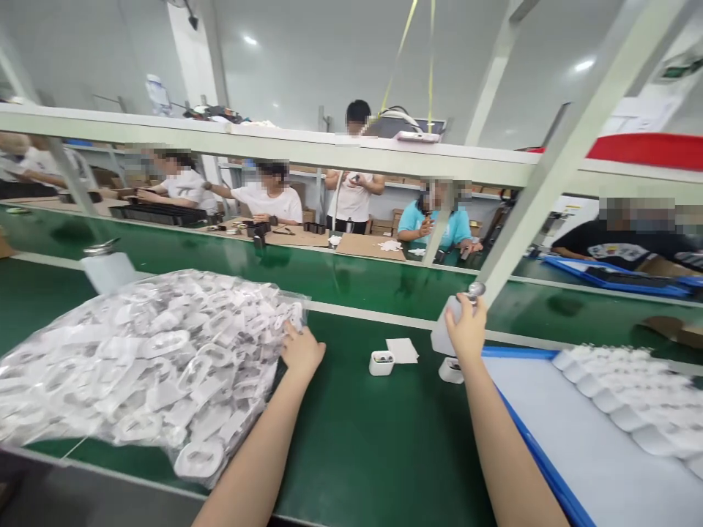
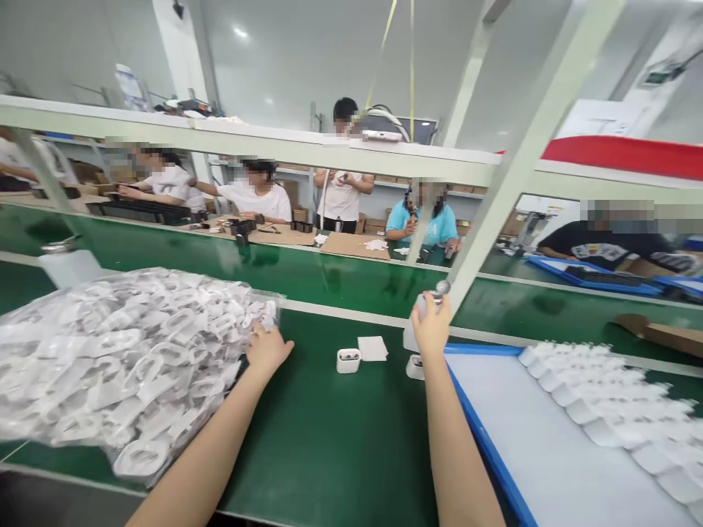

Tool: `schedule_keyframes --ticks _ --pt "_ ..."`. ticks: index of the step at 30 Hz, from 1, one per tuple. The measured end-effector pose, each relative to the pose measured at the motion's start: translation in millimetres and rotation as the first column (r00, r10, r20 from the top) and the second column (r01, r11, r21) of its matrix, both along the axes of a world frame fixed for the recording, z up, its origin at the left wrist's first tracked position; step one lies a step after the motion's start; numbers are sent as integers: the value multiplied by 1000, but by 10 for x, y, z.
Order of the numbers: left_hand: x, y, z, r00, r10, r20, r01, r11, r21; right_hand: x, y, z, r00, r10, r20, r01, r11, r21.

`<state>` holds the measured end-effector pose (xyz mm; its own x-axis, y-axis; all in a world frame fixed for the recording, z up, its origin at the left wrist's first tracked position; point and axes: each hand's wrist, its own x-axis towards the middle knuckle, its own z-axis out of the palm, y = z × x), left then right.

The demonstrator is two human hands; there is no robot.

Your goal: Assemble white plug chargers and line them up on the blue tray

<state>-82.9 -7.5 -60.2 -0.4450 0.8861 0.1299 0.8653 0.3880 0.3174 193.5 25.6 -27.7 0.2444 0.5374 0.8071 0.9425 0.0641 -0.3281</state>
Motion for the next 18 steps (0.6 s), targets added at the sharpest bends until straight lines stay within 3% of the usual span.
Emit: schedule_keyframes --ticks 7,18 --pt "-48 61 -29 996 -88 -32 89 995 39 42 1 -10 999 -15 46 16 1000 -20" --pt "-43 109 -73 990 -134 -34 136 988 79 64 4 -19 995 -28 94 31 999 -29"
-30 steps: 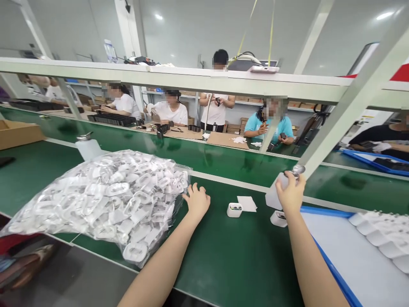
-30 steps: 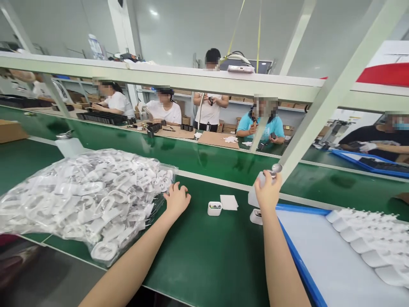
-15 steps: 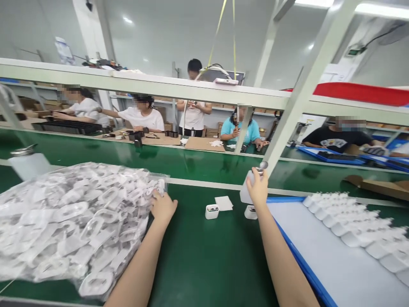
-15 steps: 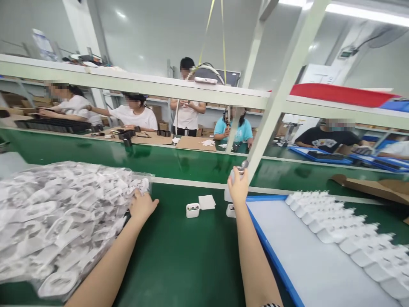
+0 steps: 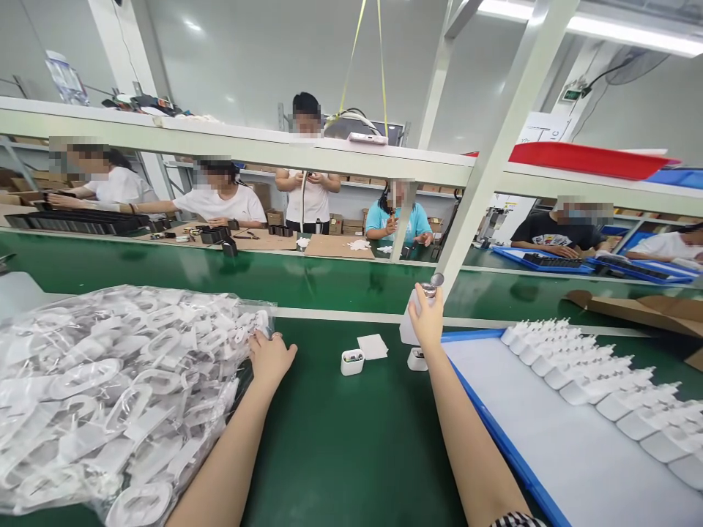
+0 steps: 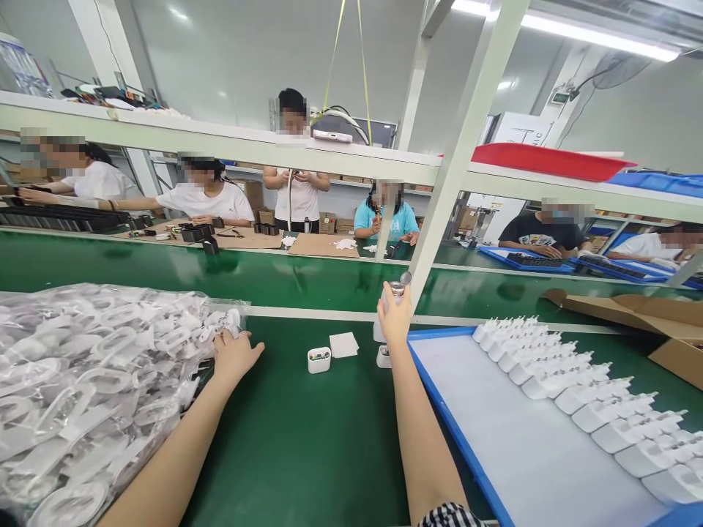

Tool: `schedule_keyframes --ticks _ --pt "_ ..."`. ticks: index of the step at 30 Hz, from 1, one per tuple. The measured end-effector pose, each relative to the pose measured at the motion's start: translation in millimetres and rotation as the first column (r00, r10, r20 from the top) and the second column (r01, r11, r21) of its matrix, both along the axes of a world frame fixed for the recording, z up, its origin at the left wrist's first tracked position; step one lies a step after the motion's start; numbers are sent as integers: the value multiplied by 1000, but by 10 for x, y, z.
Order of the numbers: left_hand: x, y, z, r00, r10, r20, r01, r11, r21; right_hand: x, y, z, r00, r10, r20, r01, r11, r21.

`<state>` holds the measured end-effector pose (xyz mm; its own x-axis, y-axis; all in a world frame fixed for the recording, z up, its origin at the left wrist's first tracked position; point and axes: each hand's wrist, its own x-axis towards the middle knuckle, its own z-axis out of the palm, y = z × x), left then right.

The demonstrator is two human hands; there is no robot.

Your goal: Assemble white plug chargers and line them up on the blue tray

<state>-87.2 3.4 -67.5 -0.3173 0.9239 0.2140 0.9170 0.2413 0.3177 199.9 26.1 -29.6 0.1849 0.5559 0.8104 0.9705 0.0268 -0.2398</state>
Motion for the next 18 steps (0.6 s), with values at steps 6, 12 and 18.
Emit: schedule_keyframes --ticks 6,12,18 --pt "12 -1 2 999 -28 -37 32 991 129 -173 -248 85 999 -48 -11 48 998 32" --pt "147 -73 41 976 -200 -87 217 930 298 -721 -352 -37 977 213 21 -141 715 -685" --pt "292 -190 102 928 -354 113 304 899 315 -858 -261 -398 977 213 28 -94 541 -836"
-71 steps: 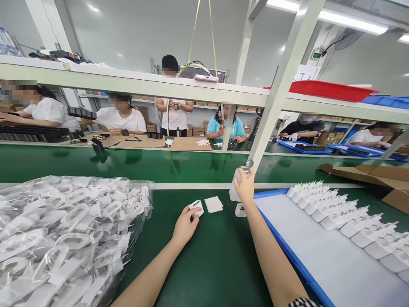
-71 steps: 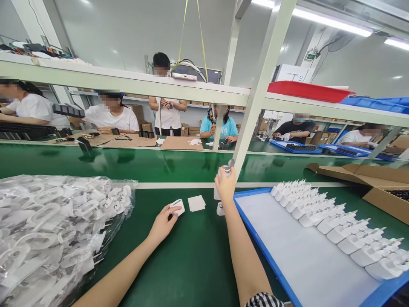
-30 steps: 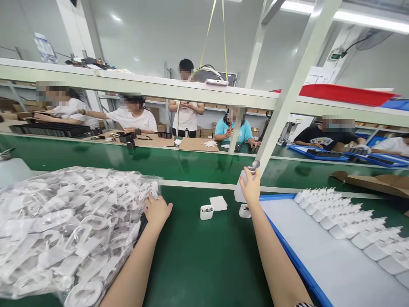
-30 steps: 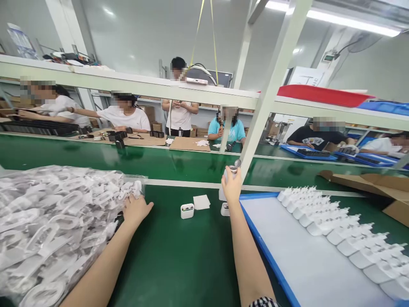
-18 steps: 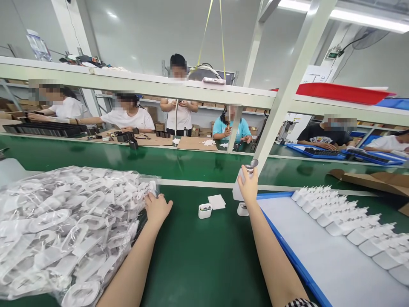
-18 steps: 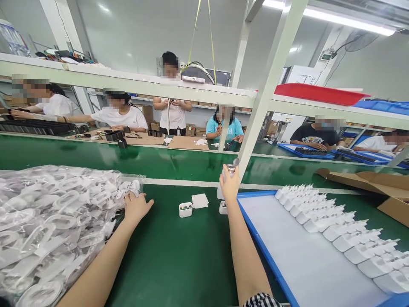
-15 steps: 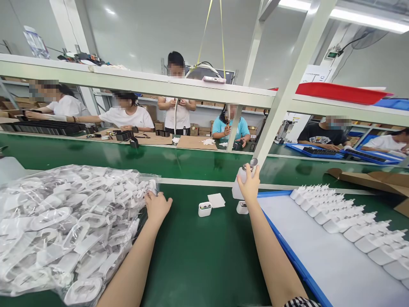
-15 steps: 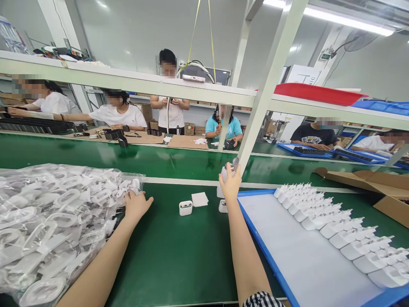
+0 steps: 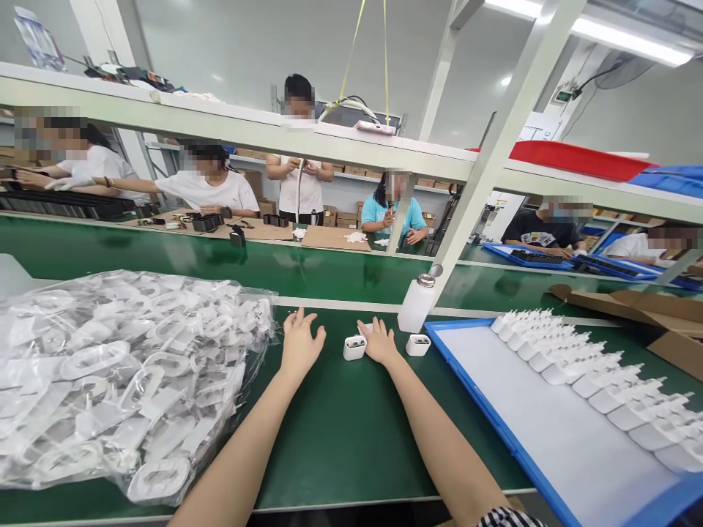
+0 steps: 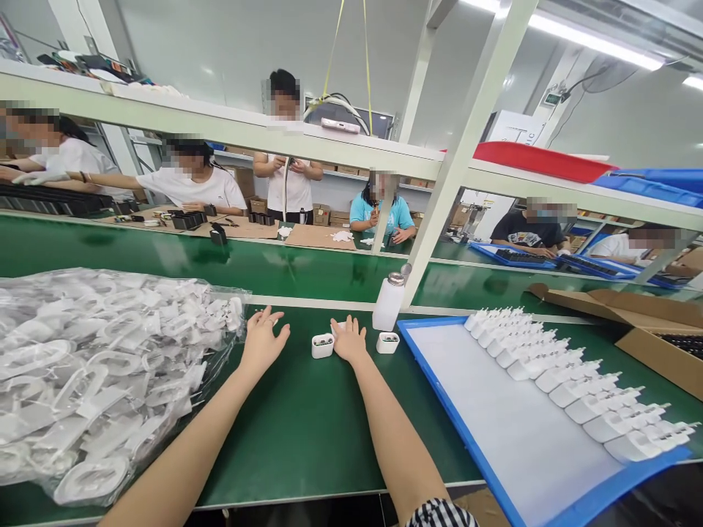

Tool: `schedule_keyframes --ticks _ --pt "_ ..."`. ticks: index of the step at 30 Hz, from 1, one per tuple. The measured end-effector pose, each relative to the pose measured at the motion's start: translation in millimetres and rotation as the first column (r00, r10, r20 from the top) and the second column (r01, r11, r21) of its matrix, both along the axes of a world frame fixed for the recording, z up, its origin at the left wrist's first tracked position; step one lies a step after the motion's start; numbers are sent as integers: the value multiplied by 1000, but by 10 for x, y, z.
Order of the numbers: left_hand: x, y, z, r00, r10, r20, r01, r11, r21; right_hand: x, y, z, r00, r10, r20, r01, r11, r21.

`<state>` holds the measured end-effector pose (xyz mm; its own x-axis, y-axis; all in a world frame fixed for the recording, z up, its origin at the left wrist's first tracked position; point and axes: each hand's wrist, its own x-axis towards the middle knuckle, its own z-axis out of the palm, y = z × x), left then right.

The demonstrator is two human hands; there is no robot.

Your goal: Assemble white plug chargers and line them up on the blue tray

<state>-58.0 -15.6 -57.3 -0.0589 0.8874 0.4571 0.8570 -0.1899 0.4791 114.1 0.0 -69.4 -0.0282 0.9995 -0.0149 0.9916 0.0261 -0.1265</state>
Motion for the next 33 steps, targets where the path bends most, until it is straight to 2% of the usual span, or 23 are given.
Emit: schedule_keyframes --ticks 4,8,11,14,16,17,20,22,24,26,30,32,33 --pt "80 -91 29 992 -92 87 90 996 21 10 23 -98 999 -19 31 21 997 -78" --pt "163 -174 39 961 -203 186 206 979 5 -18 31 -134 999 -45 30 47 996 -79" --pt "207 -206 33 900 -298 317 313 950 6 -23 20 -141 998 -52 -31 51 998 -33" --pt "228 -209 22 783 -406 471 416 905 88 11 -17 -74 971 -61 -232 87 991 103" --pt "239 -203 16 674 -466 573 482 865 137 45 -63 25 887 2 -462 106 973 206" --pt "246 -199 13 615 -488 619 516 843 152 60 -92 85 811 58 -583 86 973 216" --pt "276 -195 7 453 -519 725 606 776 177 72 -192 255 525 181 -832 -155 981 115" --pt "301 -202 3 385 -519 764 640 746 185 48 -250 326 412 205 -888 -330 942 64" --pt "327 -218 3 343 -515 786 660 727 188 11 -290 355 357 212 -910 -395 917 59" --pt "350 -240 13 294 -507 810 687 701 190 -21 -312 360 332 186 -925 -389 920 46" --pt "374 -271 55 135 -426 895 715 667 210 -22 -323 366 310 147 -939 -376 926 21" --pt "370 -266 72 65 -365 929 673 703 229 9 -313 368 300 172 -938 -411 911 36" --pt "365 -258 74 64 -334 940 632 743 221 27 -303 364 304 189 -934 -421 906 46"
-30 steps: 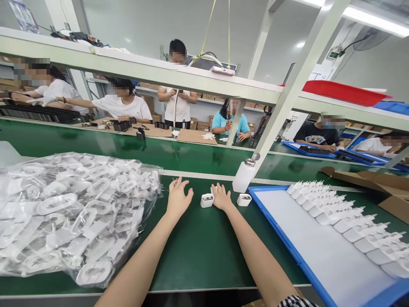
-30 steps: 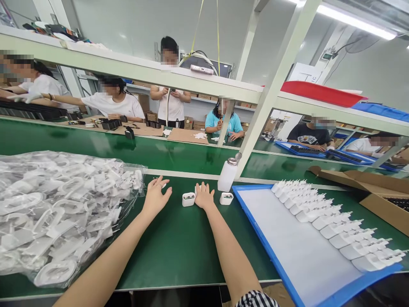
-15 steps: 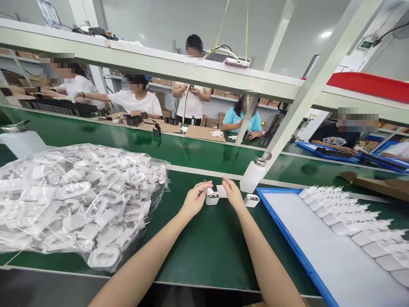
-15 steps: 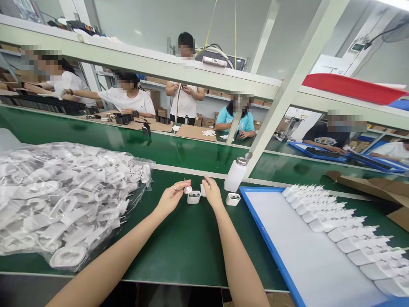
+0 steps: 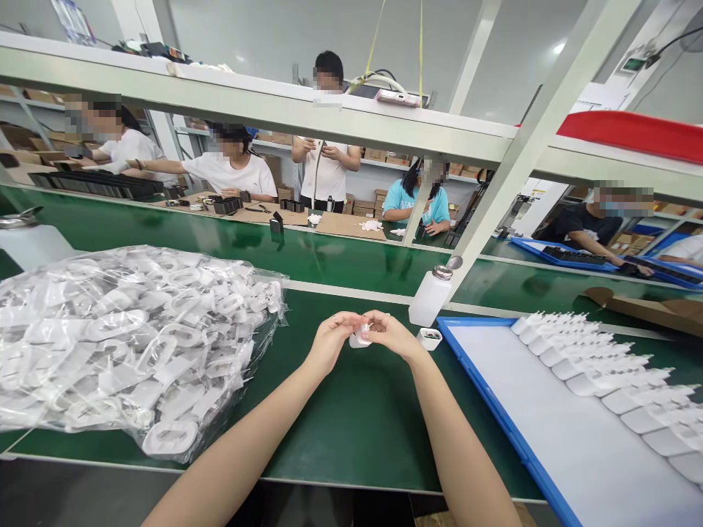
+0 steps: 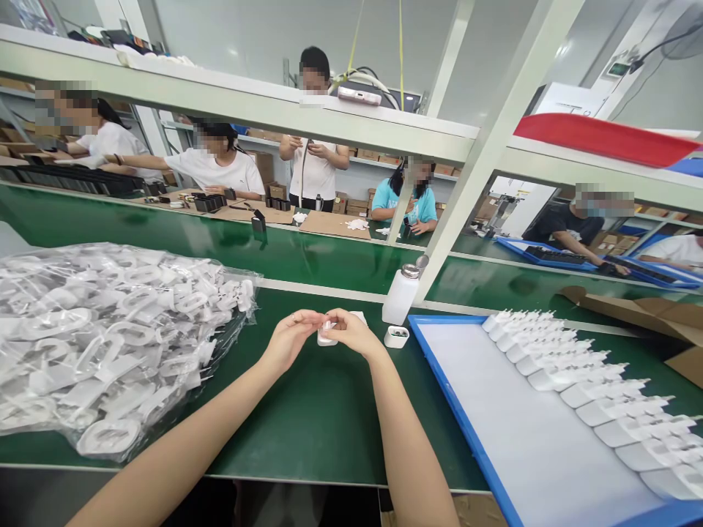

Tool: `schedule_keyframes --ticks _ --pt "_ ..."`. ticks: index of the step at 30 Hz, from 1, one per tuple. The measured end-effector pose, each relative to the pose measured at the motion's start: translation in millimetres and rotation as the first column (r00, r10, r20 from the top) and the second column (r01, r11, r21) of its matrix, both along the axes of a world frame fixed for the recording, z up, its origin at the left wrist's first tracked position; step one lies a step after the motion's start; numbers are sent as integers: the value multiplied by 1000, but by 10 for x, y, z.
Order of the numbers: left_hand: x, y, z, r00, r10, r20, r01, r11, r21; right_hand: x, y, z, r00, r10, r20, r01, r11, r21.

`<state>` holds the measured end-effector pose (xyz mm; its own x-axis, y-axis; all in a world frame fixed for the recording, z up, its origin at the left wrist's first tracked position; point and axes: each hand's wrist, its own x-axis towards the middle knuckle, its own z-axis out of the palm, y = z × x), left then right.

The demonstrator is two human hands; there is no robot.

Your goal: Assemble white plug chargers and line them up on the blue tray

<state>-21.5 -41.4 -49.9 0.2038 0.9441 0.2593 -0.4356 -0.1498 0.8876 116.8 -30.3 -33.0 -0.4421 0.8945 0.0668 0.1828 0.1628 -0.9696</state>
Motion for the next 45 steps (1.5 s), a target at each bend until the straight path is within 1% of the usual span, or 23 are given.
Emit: schedule_keyframes --ticks 1,2,3,4,5,6,7,9,11,13,18,23,32,38,41,43,45 --pt "-6 11 -4 997 75 -13 -76 997 -27 17 12 -8 1000 -7 13 7 1000 20" --pt "-12 24 -15 984 162 -71 -165 985 -45 31 26 -21 999 -36 32 35 998 45" --pt "-15 37 -33 955 243 -169 -253 966 -42 39 40 -39 994 -87 61 82 994 78" --pt "-16 50 -57 908 299 -292 -318 948 -19 42 53 -59 983 -153 102 141 983 117" --pt "-12 61 -86 850 322 -416 -348 937 15 37 63 -80 962 -228 150 204 965 164" --pt "-3 70 -118 793 314 -522 -341 939 48 26 69 -101 932 -303 199 260 941 216" --pt "11 79 -152 746 287 -601 -308 949 71 9 71 -118 897 -366 247 299 915 270" --pt "48 97 -220 700 233 -675 -234 968 91 -32 67 -140 833 -445 328 321 872 369" --pt "83 122 -281 694 228 -682 -210 971 111 -61 60 -144 796 -474 377 303 850 430" --pt "103 158 -331 712 235 -662 -203 971 126 -60 62 -141 786 -465 408 272 852 446" --pt "83 233 -410 786 150 -599 -133 988 73 49 104 -154 816 -380 437 192 889 415" --pt "79 230 -432 834 141 -533 -146 989 33 87 128 -179 837 -358 414 173 891 420" --pt "74 211 -401 817 161 -555 -155 986 57 79 101 -159 833 -327 446 155 912 379" --pt "60 215 -381 777 193 -599 -172 981 93 109 90 -123 830 -287 477 136 935 327" --pt "36 213 -309 746 178 -642 -153 984 95 106 98 -92 810 -275 518 111 939 325" --pt "17 223 -217 679 160 -717 -128 987 99 97 106 -63 797 -257 547 92 946 311" --pt "15 253 -95 562 144 -815 -94 990 110 88 119 -34 784 -234 574 70 954 293"
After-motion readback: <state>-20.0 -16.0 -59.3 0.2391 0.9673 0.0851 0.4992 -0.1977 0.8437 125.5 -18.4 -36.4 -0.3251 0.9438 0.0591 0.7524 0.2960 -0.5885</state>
